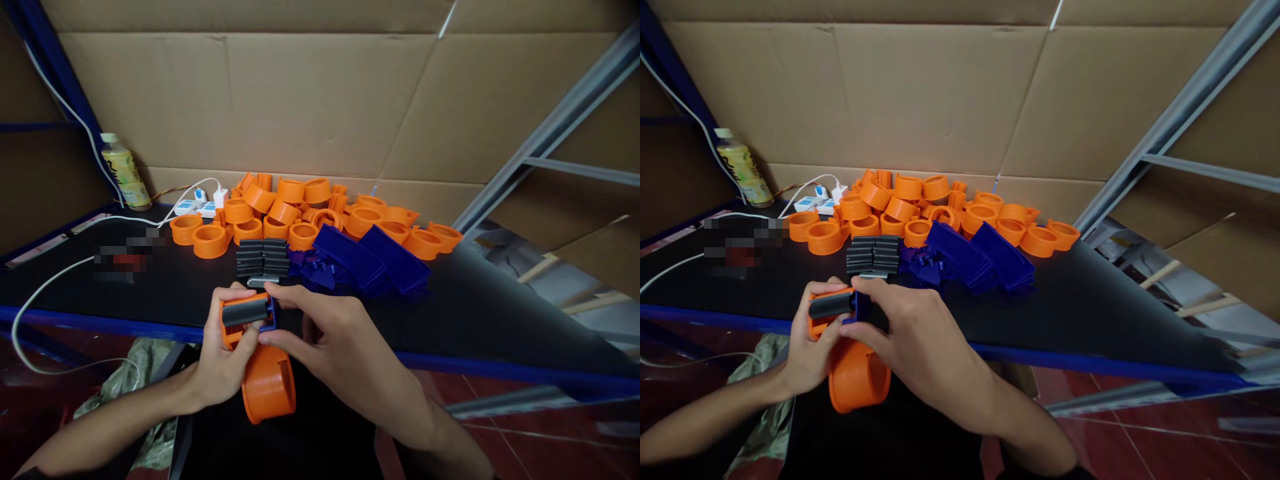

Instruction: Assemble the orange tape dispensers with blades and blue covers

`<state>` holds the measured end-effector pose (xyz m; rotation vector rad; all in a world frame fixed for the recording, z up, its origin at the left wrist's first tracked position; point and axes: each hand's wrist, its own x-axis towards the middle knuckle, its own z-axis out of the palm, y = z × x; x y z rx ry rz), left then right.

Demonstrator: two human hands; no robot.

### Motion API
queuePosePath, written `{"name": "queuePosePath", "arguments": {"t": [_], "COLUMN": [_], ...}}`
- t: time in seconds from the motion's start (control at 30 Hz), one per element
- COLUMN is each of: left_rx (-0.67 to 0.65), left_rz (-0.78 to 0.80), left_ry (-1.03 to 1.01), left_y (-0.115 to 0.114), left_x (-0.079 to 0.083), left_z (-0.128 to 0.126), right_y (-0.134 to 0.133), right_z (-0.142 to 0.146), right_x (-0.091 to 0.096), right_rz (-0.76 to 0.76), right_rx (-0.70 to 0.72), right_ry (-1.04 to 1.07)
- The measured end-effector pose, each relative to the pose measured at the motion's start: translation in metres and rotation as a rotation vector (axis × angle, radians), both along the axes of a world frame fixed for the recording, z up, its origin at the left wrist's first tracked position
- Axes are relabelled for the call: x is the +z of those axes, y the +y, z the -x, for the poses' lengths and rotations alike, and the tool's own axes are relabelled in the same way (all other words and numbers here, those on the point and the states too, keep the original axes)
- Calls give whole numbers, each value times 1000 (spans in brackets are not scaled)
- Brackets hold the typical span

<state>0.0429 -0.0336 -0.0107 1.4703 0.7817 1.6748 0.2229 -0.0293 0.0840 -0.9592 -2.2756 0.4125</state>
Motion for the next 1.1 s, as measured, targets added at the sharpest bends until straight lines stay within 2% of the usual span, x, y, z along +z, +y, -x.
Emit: {"name": "queuePosePath", "arguments": {"t": [0.27, 0.4, 0.47, 0.57, 0.6, 0.67, 0.73, 0.87, 0.97, 1.1], "left_rx": [16, -6, -130, -434, -489, -526, -535, -512, -431, -295], "left_rz": [-37, 61, 149, 326, 374, 374, 351, 318, 282, 227], "left_ry": [23, -12, -47, -224, -264, -314, -310, -239, -230, -218], "left_y": [-3, 0, -2, -7, -9, -10, -8, 4, 11, 10], "left_x": [0, 7, 15, 30, 34, 38, 36, 23, 15, 15], "left_z": [3, 11, 16, 23, 24, 25, 27, 33, 39, 41], "right_y": [-10, -6, -5, -2, -1, 1, 3, 5, 2, -6], "right_z": [6, 7, 6, 3, 1, -2, -6, -14, -18, -16], "right_x": [-7, -10, -10, -7, -6, -2, 3, 10, 15, 16], "right_rz": [-69, -93, -110, -141, -153, -178, -193, -148, -103, -130], "right_rx": [-8, -26, -47, -38, -24, -4, -13, 17, 73, 119], "right_ry": [30, -5, -23, 35, 59, 93, 102, 64, 21, -44]}}
